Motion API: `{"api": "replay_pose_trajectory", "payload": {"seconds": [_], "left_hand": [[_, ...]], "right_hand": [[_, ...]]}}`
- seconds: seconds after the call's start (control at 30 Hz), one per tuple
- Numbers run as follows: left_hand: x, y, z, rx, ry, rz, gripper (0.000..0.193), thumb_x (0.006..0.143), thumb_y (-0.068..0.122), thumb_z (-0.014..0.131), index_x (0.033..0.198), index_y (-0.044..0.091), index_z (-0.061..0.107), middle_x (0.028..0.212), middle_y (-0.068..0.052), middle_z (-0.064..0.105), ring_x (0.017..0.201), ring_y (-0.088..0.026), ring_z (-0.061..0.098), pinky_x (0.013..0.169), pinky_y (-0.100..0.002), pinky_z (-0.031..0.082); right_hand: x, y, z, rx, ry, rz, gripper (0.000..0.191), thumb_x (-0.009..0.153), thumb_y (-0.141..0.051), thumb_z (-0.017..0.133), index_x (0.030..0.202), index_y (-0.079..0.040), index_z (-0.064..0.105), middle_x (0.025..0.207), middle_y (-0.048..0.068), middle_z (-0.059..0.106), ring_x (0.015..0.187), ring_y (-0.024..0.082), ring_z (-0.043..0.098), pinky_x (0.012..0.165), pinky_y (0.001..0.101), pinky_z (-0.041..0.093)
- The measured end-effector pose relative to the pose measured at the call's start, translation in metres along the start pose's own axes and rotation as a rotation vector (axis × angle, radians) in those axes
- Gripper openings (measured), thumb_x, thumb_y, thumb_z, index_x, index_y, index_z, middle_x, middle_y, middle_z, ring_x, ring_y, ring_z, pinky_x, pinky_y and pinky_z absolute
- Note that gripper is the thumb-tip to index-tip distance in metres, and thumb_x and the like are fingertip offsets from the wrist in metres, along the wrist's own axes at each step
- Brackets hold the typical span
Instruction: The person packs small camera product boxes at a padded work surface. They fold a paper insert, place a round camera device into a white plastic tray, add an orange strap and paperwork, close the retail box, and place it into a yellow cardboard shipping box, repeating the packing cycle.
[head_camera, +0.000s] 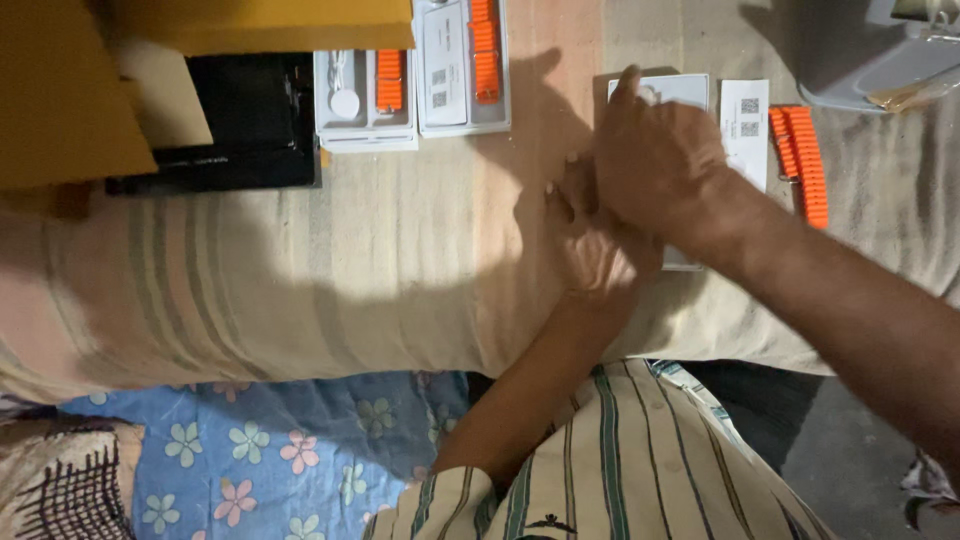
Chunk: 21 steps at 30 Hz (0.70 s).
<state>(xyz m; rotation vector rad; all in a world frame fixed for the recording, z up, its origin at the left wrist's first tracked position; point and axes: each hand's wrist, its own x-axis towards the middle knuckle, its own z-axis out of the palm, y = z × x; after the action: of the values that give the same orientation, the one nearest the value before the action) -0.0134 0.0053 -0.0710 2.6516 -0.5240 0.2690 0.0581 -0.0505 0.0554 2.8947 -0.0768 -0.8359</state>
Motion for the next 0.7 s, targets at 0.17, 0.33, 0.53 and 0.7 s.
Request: {"api": "replay_pose_trajectory", "payload": {"seconds": [0.17,0.33,0.53,0.7], "left_hand": [[0.005,-0.002,-0.008,-0.06,0.042,-0.026,0.084,0.089,0.064,0.055,0.13,-0.009,0.064,0.146,-0.024,0.054,0.141,-0.046,0.044,0.118,-0.064,0.032],[0.002,-0.003,-0.014,-0.075,0.159,0.004,0.061,0.1,0.048,0.053,0.116,-0.008,0.073,0.144,-0.023,0.06,0.139,-0.044,0.053,0.117,-0.06,0.04],[0.001,-0.01,-0.016,-0.119,0.114,0.059,0.043,0.101,0.033,0.057,0.112,-0.004,0.076,0.144,-0.023,0.058,0.138,-0.046,0.052,0.118,-0.059,0.037],[-0.002,-0.009,-0.013,-0.235,0.172,0.077,0.037,0.102,0.023,0.056,0.116,-0.005,0.075,0.151,-0.024,0.053,0.142,-0.043,0.051,0.124,-0.057,0.036]], "right_hand": [[0.008,0.035,0.002,-0.155,0.527,-0.184,0.03,0.101,-0.019,0.052,0.119,0.002,0.063,0.08,0.02,0.074,0.068,0.03,0.072,0.06,0.0432,0.058],[-0.024,0.067,-0.003,0.441,0.471,-0.098,0.035,0.106,-0.021,0.049,0.127,0.0,0.067,0.083,0.019,0.076,0.066,0.029,0.073,0.061,0.0402,0.056],[-0.078,0.107,0.054,1.035,0.558,0.145,0.034,0.104,-0.022,0.06,0.122,0.006,0.068,0.09,0.016,0.074,0.072,0.018,0.068,0.057,0.0328,0.053],[-0.106,0.122,0.137,1.251,0.65,0.248,0.03,0.103,-0.012,0.062,0.123,0.009,0.069,0.092,0.016,0.074,0.078,0.017,0.069,0.07,0.0301,0.056]]}}
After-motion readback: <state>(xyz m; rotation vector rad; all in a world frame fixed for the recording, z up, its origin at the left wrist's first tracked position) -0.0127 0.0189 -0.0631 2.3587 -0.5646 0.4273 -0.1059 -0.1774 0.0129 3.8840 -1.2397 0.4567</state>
